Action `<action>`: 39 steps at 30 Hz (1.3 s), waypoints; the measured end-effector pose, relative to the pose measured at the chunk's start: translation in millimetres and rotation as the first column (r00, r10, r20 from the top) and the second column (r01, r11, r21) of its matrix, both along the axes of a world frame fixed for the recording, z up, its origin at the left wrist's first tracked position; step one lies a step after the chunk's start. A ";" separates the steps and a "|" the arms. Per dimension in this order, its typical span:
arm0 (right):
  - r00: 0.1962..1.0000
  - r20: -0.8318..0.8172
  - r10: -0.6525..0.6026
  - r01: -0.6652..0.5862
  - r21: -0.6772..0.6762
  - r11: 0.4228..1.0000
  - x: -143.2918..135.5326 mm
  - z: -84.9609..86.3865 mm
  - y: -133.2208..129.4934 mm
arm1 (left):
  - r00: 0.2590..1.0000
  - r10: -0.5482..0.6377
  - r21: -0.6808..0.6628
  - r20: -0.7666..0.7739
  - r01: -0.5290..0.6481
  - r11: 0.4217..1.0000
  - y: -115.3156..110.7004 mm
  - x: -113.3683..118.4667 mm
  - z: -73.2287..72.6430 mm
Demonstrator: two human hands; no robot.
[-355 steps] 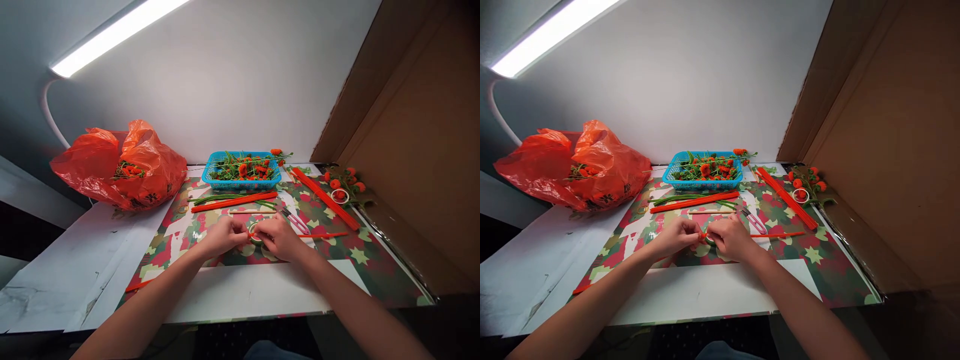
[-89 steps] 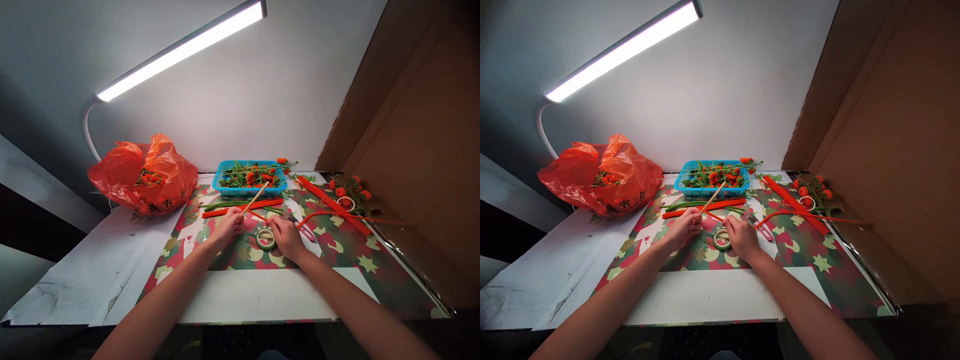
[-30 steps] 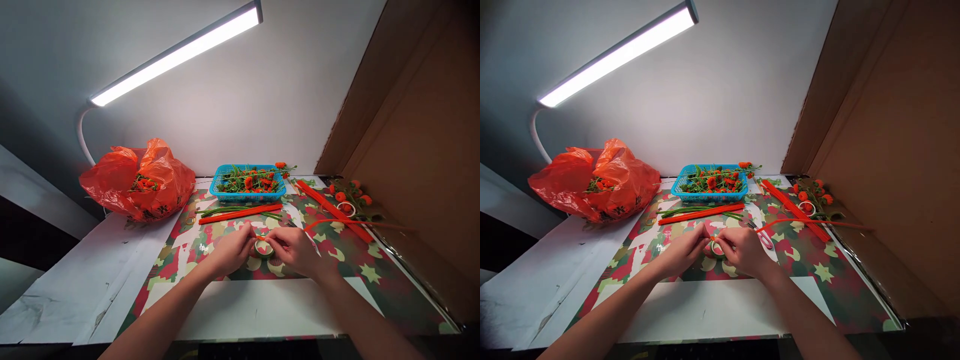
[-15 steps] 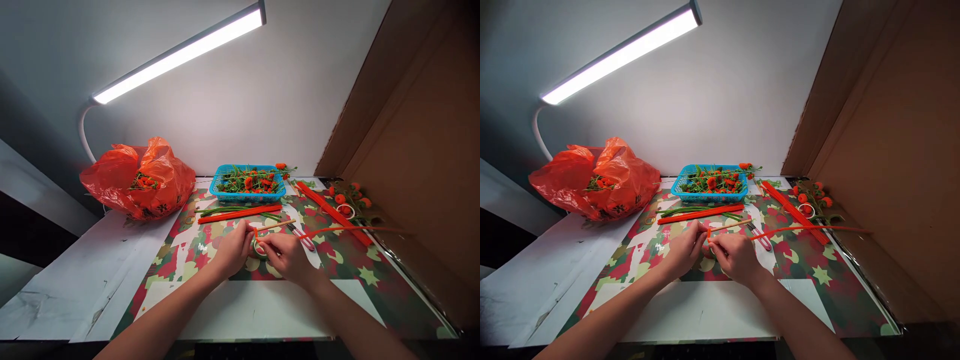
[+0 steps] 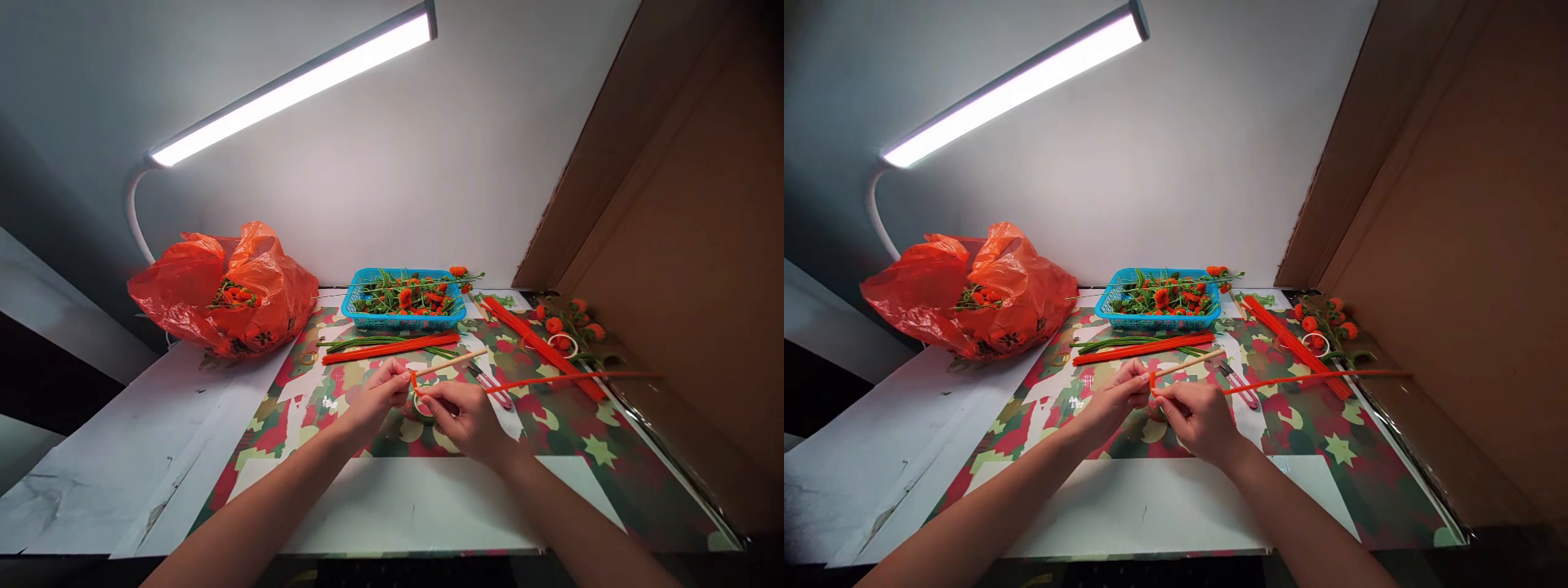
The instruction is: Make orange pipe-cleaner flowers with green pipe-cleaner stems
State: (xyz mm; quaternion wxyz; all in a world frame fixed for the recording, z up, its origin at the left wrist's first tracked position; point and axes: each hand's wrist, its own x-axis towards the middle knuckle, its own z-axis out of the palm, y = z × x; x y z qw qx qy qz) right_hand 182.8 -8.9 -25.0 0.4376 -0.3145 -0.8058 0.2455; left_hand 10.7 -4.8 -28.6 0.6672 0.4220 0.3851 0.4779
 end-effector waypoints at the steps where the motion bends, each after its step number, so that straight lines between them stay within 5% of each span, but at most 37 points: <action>1: 1.000 -0.020 -0.001 0.000 -0.050 0.999 0.5 0.6 0.3 | 0.999 -0.010 -0.032 0.045 0.011 0.999 -0.2 -0.4 1.6; 7: 0.996 -0.091 -0.006 -0.018 -0.261 0.965 7.6 3.5 5.6 | 0.970 -0.126 -0.054 0.206 0.140 0.989 -1.7 -4.3 12.4; 13: 0.991 -0.060 0.115 -0.130 -0.490 0.862 14.2 1.2 15.3 | 0.928 -0.348 0.024 0.134 0.348 0.937 -0.1 -15.2 9.8; 16: 0.991 -0.037 0.130 -0.131 -0.503 0.854 14.3 2.3 17.9 | 0.905 -0.425 0.029 0.034 0.424 0.905 -0.3 -19.5 8.8; 21: 0.987 0.107 0.121 -0.081 -0.321 0.944 15.7 11.1 15.5 | 0.856 -0.470 0.026 -0.216 0.486 0.873 -2.3 -21.3 13.7; 28: 0.961 0.276 0.030 -0.014 -0.060 0.998 17.3 8.9 14.4 | 0.713 -0.263 0.177 -0.650 0.478 0.861 -4.3 -20.3 19.3; 39: 0.952 0.295 -0.085 0.040 0.154 0.987 13.4 1.6 13.7 | 0.509 0.089 0.317 -0.856 0.381 0.868 -6.2 -13.9 9.9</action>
